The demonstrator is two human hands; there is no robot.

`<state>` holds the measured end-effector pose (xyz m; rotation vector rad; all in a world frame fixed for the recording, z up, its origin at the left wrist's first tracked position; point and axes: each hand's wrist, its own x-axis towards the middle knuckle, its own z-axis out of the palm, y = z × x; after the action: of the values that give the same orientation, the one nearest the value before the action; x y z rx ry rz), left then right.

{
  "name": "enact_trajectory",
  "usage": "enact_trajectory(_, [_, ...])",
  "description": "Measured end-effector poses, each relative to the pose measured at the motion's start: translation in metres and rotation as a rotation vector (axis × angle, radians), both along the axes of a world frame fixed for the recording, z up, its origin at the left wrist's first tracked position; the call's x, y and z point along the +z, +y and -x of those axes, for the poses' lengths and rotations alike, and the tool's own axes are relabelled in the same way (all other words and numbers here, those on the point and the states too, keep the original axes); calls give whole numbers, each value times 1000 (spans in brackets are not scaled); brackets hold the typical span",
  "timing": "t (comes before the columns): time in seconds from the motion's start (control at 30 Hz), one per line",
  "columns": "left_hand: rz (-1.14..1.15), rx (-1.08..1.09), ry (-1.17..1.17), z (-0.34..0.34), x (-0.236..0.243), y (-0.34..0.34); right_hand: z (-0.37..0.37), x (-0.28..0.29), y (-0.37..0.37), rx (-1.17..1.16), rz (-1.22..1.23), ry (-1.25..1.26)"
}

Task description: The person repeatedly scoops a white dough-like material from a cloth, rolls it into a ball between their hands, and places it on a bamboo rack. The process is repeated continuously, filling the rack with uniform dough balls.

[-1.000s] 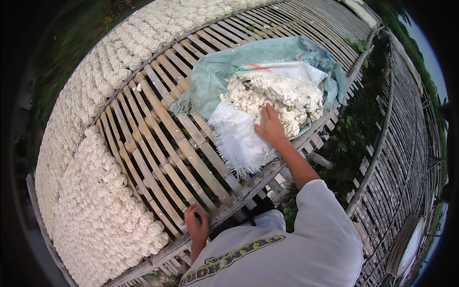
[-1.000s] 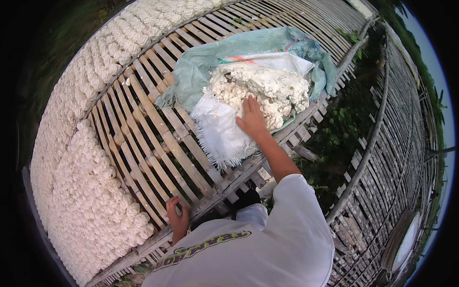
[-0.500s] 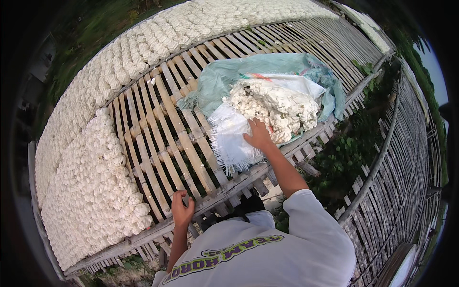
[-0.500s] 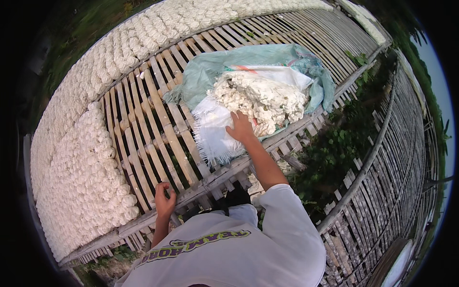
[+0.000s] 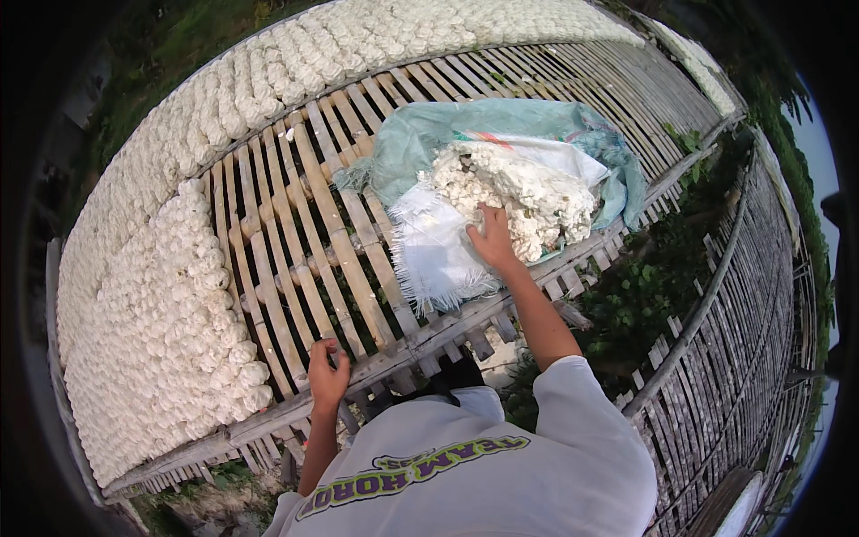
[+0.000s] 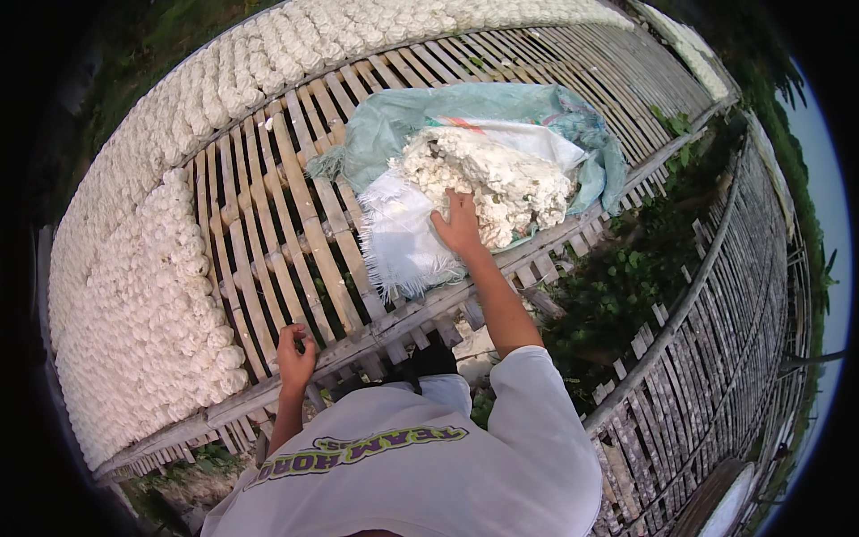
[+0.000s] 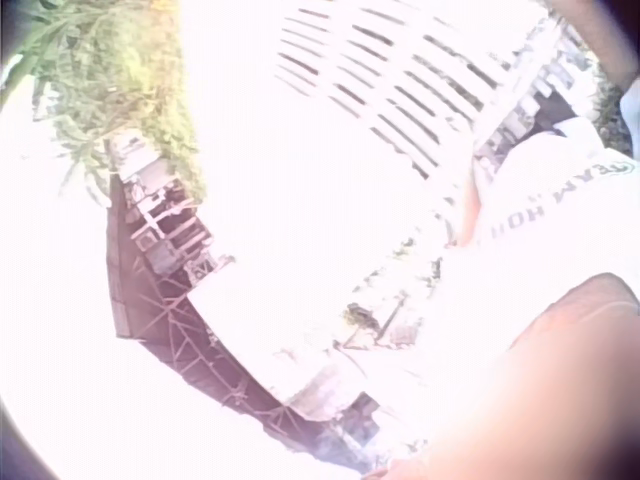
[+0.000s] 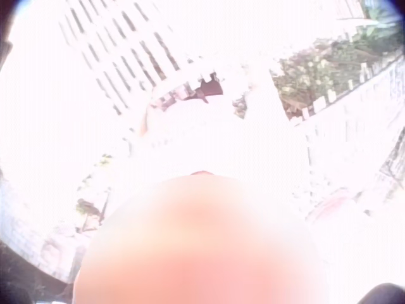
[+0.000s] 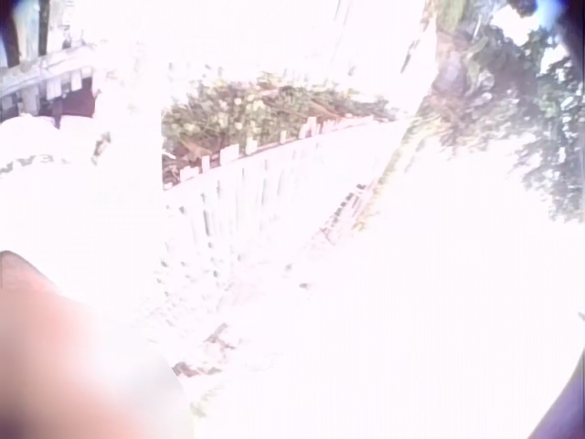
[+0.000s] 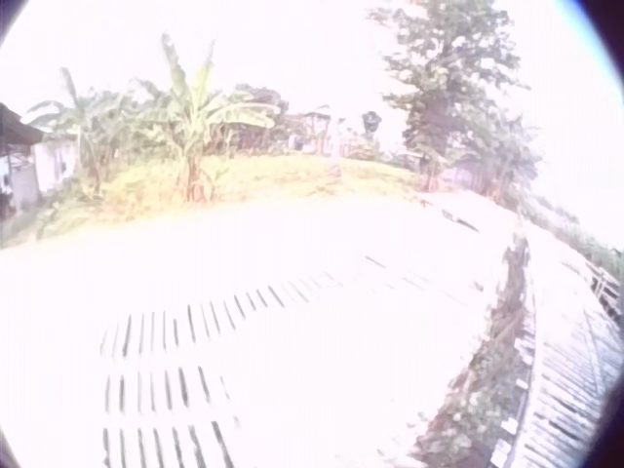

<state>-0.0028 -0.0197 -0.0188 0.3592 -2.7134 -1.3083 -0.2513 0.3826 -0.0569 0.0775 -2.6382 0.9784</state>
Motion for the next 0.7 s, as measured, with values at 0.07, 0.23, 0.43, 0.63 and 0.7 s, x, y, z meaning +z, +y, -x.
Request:
enact_trajectory(0.07, [16, -20, 8, 1, -2, -1, -6, -18, -13, 57, -210, 22])
enact_trajectory(0.23, [31, -13, 37, 0, -1, -2, -13, -31, -30, 132, -596, -205])
enact_trajectory(0.43, [8, 42, 27, 0, 4, 1, 18, 14, -12, 129, -249, -145])
enact_trajectory(0.63, [23, 17, 11, 1, 6, 2, 61, -7, -21, 184, -766, 34])
enact_trajectory(0.7, [37, 24, -14, 1, 8, 2, 65, -16, -26, 193, -962, -34])
